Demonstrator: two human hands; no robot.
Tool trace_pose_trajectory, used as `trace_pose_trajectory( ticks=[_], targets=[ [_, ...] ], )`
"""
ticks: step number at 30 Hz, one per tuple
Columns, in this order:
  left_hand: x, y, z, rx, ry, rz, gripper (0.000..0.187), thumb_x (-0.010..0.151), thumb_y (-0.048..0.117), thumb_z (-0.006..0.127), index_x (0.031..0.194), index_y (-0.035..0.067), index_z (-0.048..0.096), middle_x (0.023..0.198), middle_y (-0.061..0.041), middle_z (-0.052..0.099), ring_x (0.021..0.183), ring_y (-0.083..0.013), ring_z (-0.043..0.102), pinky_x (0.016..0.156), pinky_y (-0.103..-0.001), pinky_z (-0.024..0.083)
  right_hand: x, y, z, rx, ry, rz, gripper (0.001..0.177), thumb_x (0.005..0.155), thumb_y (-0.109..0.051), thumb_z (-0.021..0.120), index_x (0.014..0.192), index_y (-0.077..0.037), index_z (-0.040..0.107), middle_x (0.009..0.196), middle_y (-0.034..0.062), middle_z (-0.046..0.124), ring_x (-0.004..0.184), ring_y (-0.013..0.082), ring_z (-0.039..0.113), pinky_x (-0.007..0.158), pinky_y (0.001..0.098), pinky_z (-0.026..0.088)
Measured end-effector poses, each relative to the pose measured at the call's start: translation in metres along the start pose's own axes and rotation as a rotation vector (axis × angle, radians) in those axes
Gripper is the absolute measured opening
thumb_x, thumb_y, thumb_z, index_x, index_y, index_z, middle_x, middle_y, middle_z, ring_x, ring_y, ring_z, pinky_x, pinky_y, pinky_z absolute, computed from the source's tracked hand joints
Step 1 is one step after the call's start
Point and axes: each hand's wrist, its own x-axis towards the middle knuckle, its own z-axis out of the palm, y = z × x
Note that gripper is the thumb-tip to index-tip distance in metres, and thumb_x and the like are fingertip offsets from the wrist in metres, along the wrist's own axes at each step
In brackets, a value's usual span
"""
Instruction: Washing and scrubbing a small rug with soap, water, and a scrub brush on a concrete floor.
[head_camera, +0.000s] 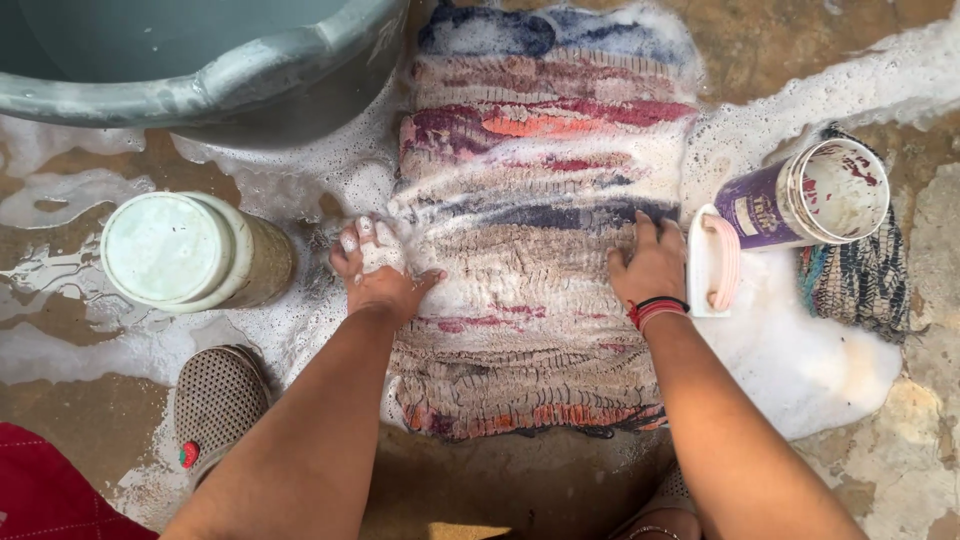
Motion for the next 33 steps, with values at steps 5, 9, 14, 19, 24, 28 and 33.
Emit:
trace_pose_trajectory(
  ticks=[5, 9, 14, 19, 24, 28, 33],
  targets=[
    [0.023, 0.023, -0.038, -0.525, -0.340, -0.458, 0.075, 0.095, 0.060, 0.053, 0.135, -0.003, 0.059, 0.141, -0.022, 0.058, 0.134, -0.0328, 0.055, 0.115, -0.041, 0.040, -0.005, -0.029, -0.036, 0.262, -0.179, 0.538, 0.112, 0.079, -0.048, 0.080, 0.156, 0.002, 0.016, 0.153, 0.0309, 0.028, 0.141, 0.0448, 0.031, 0.117, 0.0477, 0.029],
    [0.024, 0.038, -0.068, -0.800, -0.288, -0.639, 0.069, 0.093, 0.048, 0.058, 0.138, -0.004, 0.055, 0.140, -0.021, 0.060, 0.130, -0.0316, 0.060, 0.112, -0.037, 0.045, 0.018, -0.008, -0.035, 0.366, -0.215, 0.604, 0.107, 0.076, -0.052, 0.082, 0.151, 0.004, 0.029, 0.149, 0.0292, 0.042, 0.139, 0.0412, 0.043, 0.118, 0.0452, 0.034],
    [0.032, 0.057, -0.092, -0.908, -0.230, -0.400, 0.057, 0.096, 0.033, 0.040, 0.137, -0.003, 0.055, 0.143, -0.022, 0.054, 0.131, -0.0361, 0.055, 0.110, -0.045, 0.042, 0.026, -0.020, -0.060, 0.545, -0.220, 0.505, 0.078, 0.082, -0.047, 0.074, 0.125, 0.017, 0.064, 0.126, 0.0351, 0.069, 0.121, 0.0413, 0.066, 0.108, 0.0435, 0.046],
    [0.062, 0.076, -0.116, -0.489, -0.051, -0.010, 0.053, 0.088, 0.026, 0.040, 0.126, -0.001, 0.066, 0.140, -0.025, 0.060, 0.130, -0.0412, 0.057, 0.109, -0.047, 0.044, 0.044, -0.012, -0.101, 0.771, 0.060, 0.261, 0.082, 0.073, -0.036, 0.080, 0.127, 0.021, 0.054, 0.125, 0.0332, 0.063, 0.120, 0.0374, 0.061, 0.106, 0.0381, 0.041],
    [0.042, 0.095, -0.188, -0.530, 0.148, 0.013, 0.051, 0.084, 0.025, 0.045, 0.118, -0.003, 0.071, 0.135, -0.028, 0.063, 0.127, -0.0434, 0.059, 0.108, -0.047, 0.045, 0.031, -0.042, -0.183, 0.853, 0.331, 0.101, 0.078, 0.071, -0.029, 0.076, 0.127, 0.020, 0.053, 0.124, 0.0320, 0.064, 0.119, 0.0366, 0.062, 0.108, 0.0364, 0.043],
    [0.008, 0.123, -0.236, -1.010, 0.275, -0.097, 0.051, 0.087, 0.034, 0.045, 0.111, -0.004, 0.069, 0.127, -0.033, 0.063, 0.122, -0.0459, 0.057, 0.106, -0.045, 0.042, 0.002, -0.088, -0.230, 0.737, 0.504, -0.105, 0.067, 0.073, -0.025, 0.077, 0.125, 0.011, 0.057, 0.132, 0.0298, 0.054, 0.125, 0.0380, 0.052, 0.108, 0.0384, 0.040],
    [-0.032, 0.136, -0.267, -1.143, 0.639, 0.200, 0.047, 0.080, 0.030, 0.056, 0.120, 0.007, 0.065, 0.122, -0.027, 0.061, 0.112, -0.0431, 0.057, 0.099, -0.046, 0.040, -0.042, -0.140, -0.278, 0.677, 0.687, -0.487, 0.060, 0.072, -0.014, 0.075, 0.124, 0.010, 0.056, 0.133, 0.0268, 0.054, 0.129, 0.0371, 0.047, 0.110, 0.0407, 0.036]
  ],
)
